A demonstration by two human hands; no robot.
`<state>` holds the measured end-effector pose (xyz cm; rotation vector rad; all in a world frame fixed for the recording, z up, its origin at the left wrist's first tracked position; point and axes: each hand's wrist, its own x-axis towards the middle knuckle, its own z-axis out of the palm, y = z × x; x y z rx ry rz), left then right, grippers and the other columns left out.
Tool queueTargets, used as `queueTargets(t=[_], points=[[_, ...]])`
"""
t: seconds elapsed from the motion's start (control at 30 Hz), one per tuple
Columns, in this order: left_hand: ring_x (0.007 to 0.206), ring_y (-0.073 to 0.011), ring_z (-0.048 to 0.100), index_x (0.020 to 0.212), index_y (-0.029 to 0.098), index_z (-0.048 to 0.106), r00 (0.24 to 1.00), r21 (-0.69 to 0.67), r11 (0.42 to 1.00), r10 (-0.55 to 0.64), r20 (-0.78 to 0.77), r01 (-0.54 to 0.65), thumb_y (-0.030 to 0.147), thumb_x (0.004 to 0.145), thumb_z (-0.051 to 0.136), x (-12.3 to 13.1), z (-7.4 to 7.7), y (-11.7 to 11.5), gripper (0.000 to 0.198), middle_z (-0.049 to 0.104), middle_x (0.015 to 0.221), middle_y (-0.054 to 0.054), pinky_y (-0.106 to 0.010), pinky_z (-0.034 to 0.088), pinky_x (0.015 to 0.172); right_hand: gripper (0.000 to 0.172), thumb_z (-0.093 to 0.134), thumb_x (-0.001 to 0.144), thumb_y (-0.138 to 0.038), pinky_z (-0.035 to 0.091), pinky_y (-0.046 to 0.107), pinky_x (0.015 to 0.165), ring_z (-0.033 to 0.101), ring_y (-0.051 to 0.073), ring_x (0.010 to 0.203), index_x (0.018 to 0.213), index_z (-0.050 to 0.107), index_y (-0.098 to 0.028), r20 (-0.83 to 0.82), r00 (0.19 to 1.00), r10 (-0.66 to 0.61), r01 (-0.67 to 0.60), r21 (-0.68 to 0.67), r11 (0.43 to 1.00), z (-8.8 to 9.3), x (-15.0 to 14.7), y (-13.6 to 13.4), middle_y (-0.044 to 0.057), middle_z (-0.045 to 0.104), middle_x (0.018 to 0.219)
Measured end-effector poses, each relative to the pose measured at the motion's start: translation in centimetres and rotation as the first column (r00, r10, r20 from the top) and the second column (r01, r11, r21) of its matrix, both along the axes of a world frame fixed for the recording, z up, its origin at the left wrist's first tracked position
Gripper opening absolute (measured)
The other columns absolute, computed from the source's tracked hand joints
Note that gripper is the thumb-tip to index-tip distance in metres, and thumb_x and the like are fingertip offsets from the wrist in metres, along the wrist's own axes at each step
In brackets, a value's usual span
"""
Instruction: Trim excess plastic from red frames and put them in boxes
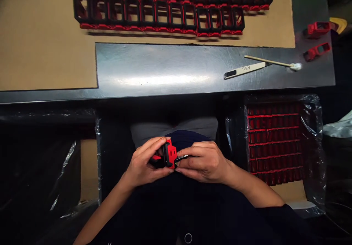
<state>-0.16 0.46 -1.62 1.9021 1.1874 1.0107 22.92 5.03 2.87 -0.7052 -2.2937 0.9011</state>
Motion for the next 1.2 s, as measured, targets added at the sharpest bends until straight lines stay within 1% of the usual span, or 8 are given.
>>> queueTargets(t=[0.2, 0.37, 0.53, 0.73, 0.83, 1.03, 1.1, 1.2], points=[[0.106, -0.0282, 0.072, 0.143, 0.02, 0.049, 0.997, 0.006, 1.0, 0.001, -0.075, -0.001, 0.048, 0.08, 0.078, -0.5, -0.1, -0.1, 0.075, 0.07, 0.12, -0.016, -0.037, 0.065, 0.081, 0.008, 0.07, 0.093, -0.023, 0.059, 0.023, 0.061, 0.073, 0.012, 0.067, 0.093, 0.075, -0.016, 0.06, 0.998, -0.018, 0.018, -0.007, 1.0, 0.9, -0.3, 0.0, 0.007, 0.08, 0.099], [0.101, -0.0281, 0.073, 0.14, 0.019, 0.05, 0.991, 0.037, 0.999, 0.008, -0.134, -0.003, 0.061, 0.081, 0.07, -1.1, 0.0, 0.0, 0.075, 0.07, 0.115, -0.017, -0.038, 0.065, 0.08, 0.011, 0.066, 0.096, -0.024, 0.061, 0.021, 0.067, 0.076, 0.012, 0.071, 0.094, 0.076, -0.017, 0.071, 0.997, -0.016, 0.021, -0.072, 0.997, 1.0, -0.5, 0.0, 0.006, 0.08, 0.105], [0.097, -0.027, 0.074, 0.137, 0.018, 0.052, 0.984, 0.034, 0.999, 0.004, -0.178, 0.002, 0.064, 0.081, 0.066, -1.4, 0.2, 0.2, 0.074, 0.07, 0.111, -0.016, -0.034, 0.065, 0.073, 0.014, 0.063, 0.098, -0.024, 0.062, 0.02, 0.07, 0.077, 0.012, 0.074, 0.097, 0.075, -0.018, 0.054, 0.998, 0.016, -0.008, -0.14, 0.99, 0.8, -0.9, 0.2, 0.005, 0.079, 0.105], [0.098, -0.0272, 0.073, 0.138, 0.017, 0.052, 0.979, 0.026, 1.0, 0.002, -0.201, 0.003, 0.065, 0.082, 0.064, -1.6, 0.5, 0.3, 0.074, 0.07, 0.111, -0.016, -0.033, 0.066, 0.072, 0.015, 0.061, 0.099, -0.024, 0.063, 0.02, 0.07, 0.077, 0.013, 0.076, 0.096, 0.073, -0.017, 0.063, 0.997, 0.045, -0.037, -0.129, 0.991, 0.8, -1.2, 0.4, 0.005, 0.08, 0.1], [0.098, -0.0271, 0.073, 0.142, 0.019, 0.049, 0.98, 0.011, 1.0, 0.012, -0.2, -0.01, 0.065, 0.081, 0.065, -1.8, 0.5, 0.2, 0.078, 0.069, 0.112, -0.016, -0.034, 0.066, 0.073, 0.013, 0.06, 0.099, -0.021, 0.063, 0.022, 0.069, 0.077, 0.013, 0.076, 0.099, 0.072, -0.016, 0.065, 0.996, 0.054, -0.049, -0.065, 0.997, 1.0, -1.4, 0.5, 0.006, 0.079, 0.099], [0.098, -0.0268, 0.072, 0.143, 0.021, 0.048, 0.993, 0.027, 0.999, 0.032, -0.111, -0.029, 0.058, 0.081, 0.071, -1.8, 0.1, 0.2, 0.077, 0.067, 0.114, -0.017, -0.034, 0.065, 0.07, 0.014, 0.057, 0.098, -0.015, 0.057, 0.023, 0.058, 0.071, 0.012, 0.064, 0.096, 0.071, -0.015, 0.11, 0.991, 0.076, -0.081, 0.044, 0.996, 0.8, -1.8, 0.3, 0.007, 0.078, 0.094], [0.1, -0.0267, 0.071, 0.138, 0.022, 0.051, 0.998, 0.029, 0.998, 0.057, -0.022, -0.056, 0.052, 0.08, 0.077, -1.7, -0.1, 0.3, 0.071, 0.068, 0.114, -0.015, -0.036, 0.064, 0.076, 0.015, 0.056, 0.098, -0.014, 0.057, 0.023, 0.057, 0.071, 0.013, 0.063, 0.096, 0.071, -0.015, 0.1, 0.993, 0.061, -0.069, 0.081, 0.994, 0.8, -1.9, 0.3, 0.007, 0.078, 0.093], [0.107, -0.0272, 0.07, 0.135, 0.023, 0.051, 0.975, 0.019, 0.99, 0.131, 0.178, -0.136, 0.042, 0.076, 0.083, -1.2, -0.7, 0.0, 0.07, 0.069, 0.117, -0.014, -0.042, 0.061, 0.087, 0.011, 0.061, 0.095, -0.015, 0.059, 0.024, 0.062, 0.075, 0.015, 0.071, 0.098, 0.071, -0.017, 0.031, 0.998, -0.051, 0.047, 0.097, 0.994, 1.1, -2.1, 1.2, 0.007, 0.079, 0.094]])
